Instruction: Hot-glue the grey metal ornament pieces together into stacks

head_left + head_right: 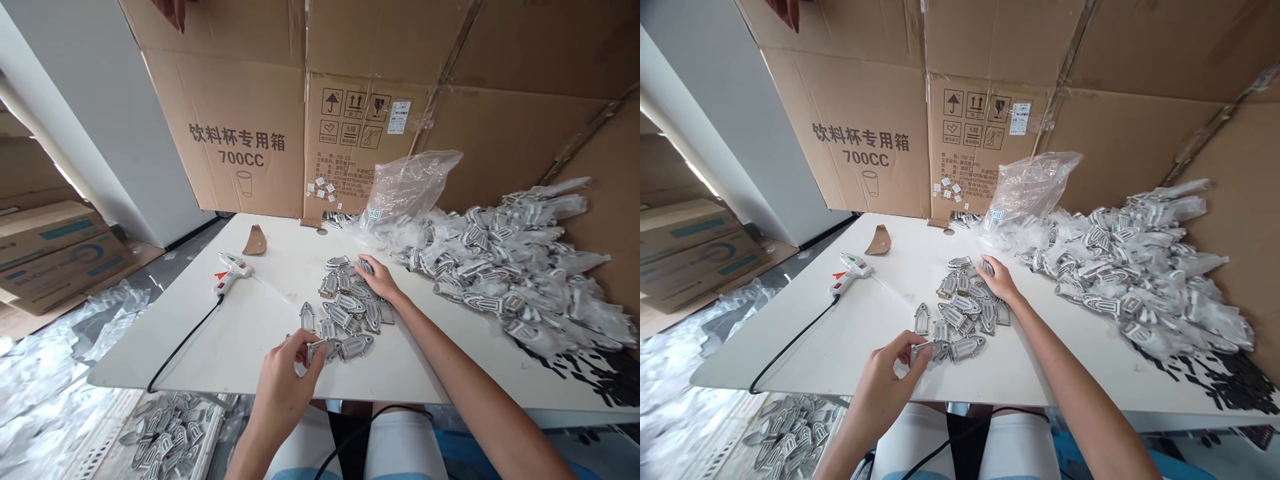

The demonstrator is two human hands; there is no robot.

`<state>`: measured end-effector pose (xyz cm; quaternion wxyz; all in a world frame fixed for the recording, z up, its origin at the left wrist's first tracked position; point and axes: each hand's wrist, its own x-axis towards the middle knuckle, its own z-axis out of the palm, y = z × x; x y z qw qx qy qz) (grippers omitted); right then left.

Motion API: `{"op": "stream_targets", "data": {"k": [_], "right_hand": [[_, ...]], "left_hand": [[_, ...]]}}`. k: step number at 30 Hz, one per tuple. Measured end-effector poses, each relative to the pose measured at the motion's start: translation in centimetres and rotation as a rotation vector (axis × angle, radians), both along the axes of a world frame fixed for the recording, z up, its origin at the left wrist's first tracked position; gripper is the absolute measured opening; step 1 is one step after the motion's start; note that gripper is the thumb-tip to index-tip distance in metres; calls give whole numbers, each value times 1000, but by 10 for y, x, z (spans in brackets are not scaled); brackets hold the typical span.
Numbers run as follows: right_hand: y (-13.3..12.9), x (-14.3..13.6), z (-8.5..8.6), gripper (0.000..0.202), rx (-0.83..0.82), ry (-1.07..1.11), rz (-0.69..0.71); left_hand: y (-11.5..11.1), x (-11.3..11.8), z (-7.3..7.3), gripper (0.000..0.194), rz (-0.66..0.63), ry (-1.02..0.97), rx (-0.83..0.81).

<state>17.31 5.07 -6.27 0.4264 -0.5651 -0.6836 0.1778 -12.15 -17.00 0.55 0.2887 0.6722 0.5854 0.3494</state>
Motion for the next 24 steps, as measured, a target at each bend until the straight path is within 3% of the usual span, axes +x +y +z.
{"op": "stream_targets", "data": {"k": [4,6,9,11,14,16,18,21,24], "right_hand": [[-4,-10,29,50,84,33,-142],[-6,-27,49,48,112,55,-134],[-13,-73,74,37,54,52,67],[-18,-115,82,29,-28,17,253],[-19,-183,77,20,-142,-57,400],[-14,-224,68,18,-195,-116,403],[-7,-256,59,29,-226,-178,373],[2,-291,50,39,-223,-266,328],[5,-310,45,33,-190,-327,298]], "left_hand": [[-1,-4,3,32,16,-10,-15],[0,-8,5,32,28,-28,-32],[0,-14,10,32,46,-71,-53],[-1,-19,13,33,60,-106,-50],[-4,-30,19,32,110,-154,-10],[-7,-38,23,30,156,-181,20],[-10,-47,26,30,185,-209,36],[-13,-61,29,31,208,-246,40],[-12,-76,27,32,234,-282,23]]}}
